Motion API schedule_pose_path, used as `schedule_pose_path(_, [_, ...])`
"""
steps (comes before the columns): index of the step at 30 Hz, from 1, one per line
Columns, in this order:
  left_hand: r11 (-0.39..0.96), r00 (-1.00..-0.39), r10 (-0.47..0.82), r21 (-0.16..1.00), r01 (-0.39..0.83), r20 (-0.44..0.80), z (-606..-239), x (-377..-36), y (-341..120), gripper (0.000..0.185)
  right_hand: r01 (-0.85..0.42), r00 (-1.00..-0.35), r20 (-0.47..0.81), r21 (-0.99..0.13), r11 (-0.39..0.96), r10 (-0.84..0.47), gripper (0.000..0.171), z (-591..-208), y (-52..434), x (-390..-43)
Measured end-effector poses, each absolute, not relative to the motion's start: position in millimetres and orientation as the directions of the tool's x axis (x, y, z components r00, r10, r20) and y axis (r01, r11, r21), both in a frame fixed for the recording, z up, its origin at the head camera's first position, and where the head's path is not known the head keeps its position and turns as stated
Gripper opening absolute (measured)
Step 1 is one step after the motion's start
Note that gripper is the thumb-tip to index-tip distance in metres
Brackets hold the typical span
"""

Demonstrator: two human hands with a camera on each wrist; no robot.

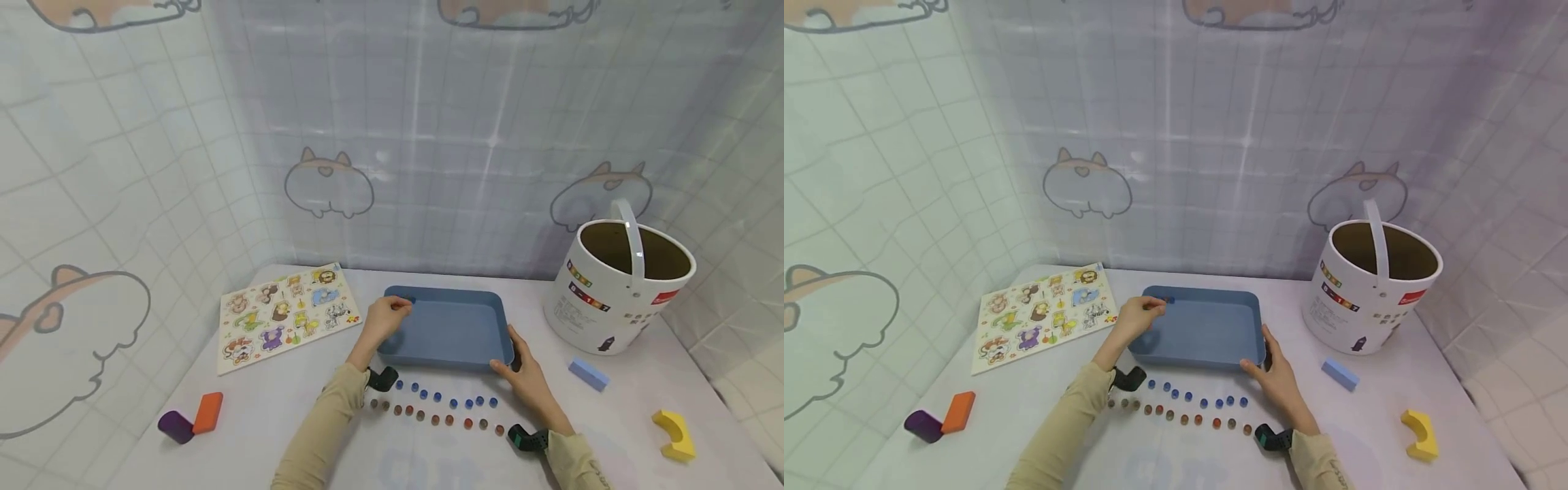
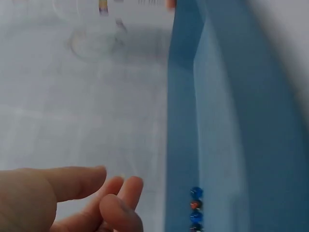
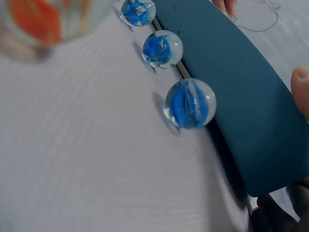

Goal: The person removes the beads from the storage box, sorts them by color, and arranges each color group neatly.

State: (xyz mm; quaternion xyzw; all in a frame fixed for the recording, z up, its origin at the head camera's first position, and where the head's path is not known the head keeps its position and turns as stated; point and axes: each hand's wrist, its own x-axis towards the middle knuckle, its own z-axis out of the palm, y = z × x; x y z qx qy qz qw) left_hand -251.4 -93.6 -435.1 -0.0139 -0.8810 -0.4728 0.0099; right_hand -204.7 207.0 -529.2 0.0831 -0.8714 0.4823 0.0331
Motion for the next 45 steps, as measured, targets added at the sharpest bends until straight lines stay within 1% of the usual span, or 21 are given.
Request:
schedule_pose_path(3, [0.491,-0.998,-0.058,0.87,-0.045,-0.019,-440,-273,-86,0.027,-0.181,-0.983,0.141,-0.831,0.525,-0.116,0.082,-533,208,-204])
schedule_pose_path(6, [0.462,-0.992,-0.119,0.883,-0.084,-0.032,-446,-286,-79,0.026,-0.188,-0.982,0.146,-0.829,0.527,-0.12,0.08,-534,208,-204])
schedule_pose_path(10, [0.498,-0.984,-0.18,0.862,-0.099,-0.009,-450,-298,-70,0.025,-0.19,-0.982,0.153,-0.828,0.527,-0.112,0.079,-532,208,-205])
schedule_pose_path(15, [0.56,-0.963,-0.269,0.81,-0.172,-0.018,-454,-307,-61,0.023,-0.185,-0.983,0.149,-0.833,0.522,-0.11,0.079,-529,207,-205])
schedule_pose_path(19, [0.577,-0.949,-0.314,0.792,-0.201,-0.012,-459,-312,-56,0.02,-0.178,-0.984,0.144,-0.83,0.528,-0.104,0.078,-529,207,-207])
schedule_pose_path(23, [0.576,-0.943,-0.334,0.79,-0.211,-0.008,-462,-316,-52,0.017,-0.182,-0.983,0.151,-0.835,0.52,-0.101,0.077,-530,207,-207])
schedule_pose_path(27, [0.611,-0.934,-0.357,0.759,-0.224,0.013,-464,-322,-50,0.015,-0.18,-0.984,0.153,-0.839,0.514,-0.094,0.078,-531,207,-206])
schedule_pose_path(30, [0.645,-0.931,-0.364,0.728,-0.234,0.023,-465,-327,-48,0.015,-0.174,-0.985,0.15,-0.841,0.513,-0.089,0.079,-532,207,-206])
schedule_pose_path(35, [0.679,-0.936,-0.353,0.689,-0.253,0.005,-468,-331,-48,0.018,-0.165,-0.986,0.139,-0.844,0.511,-0.089,0.08,-532,205,-204])
schedule_pose_path(37, [0.691,-0.939,-0.345,0.678,-0.25,0.006,-468,-331,-47,0.019,-0.167,-0.986,0.141,-0.842,0.514,-0.09,0.081,-532,205,-204])
schedule_pose_path(41, [0.706,-0.944,-0.328,0.669,-0.23,0.022,-467,-330,-47,0.029,-0.173,-0.985,0.145,-0.838,0.518,-0.093,0.08,-530,203,-205])
schedule_pose_path(44, [0.695,-0.947,-0.318,0.691,-0.2,0.045,-469,-329,-46,0.029,-0.175,-0.985,0.15,-0.834,0.523,-0.09,0.08,-530,204,-206])
schedule_pose_path(45, [0.687,-0.946,-0.321,0.701,-0.191,0.056,-469,-330,-46,0.026,-0.178,-0.984,0.153,-0.831,0.528,-0.09,0.079,-530,204,-206])
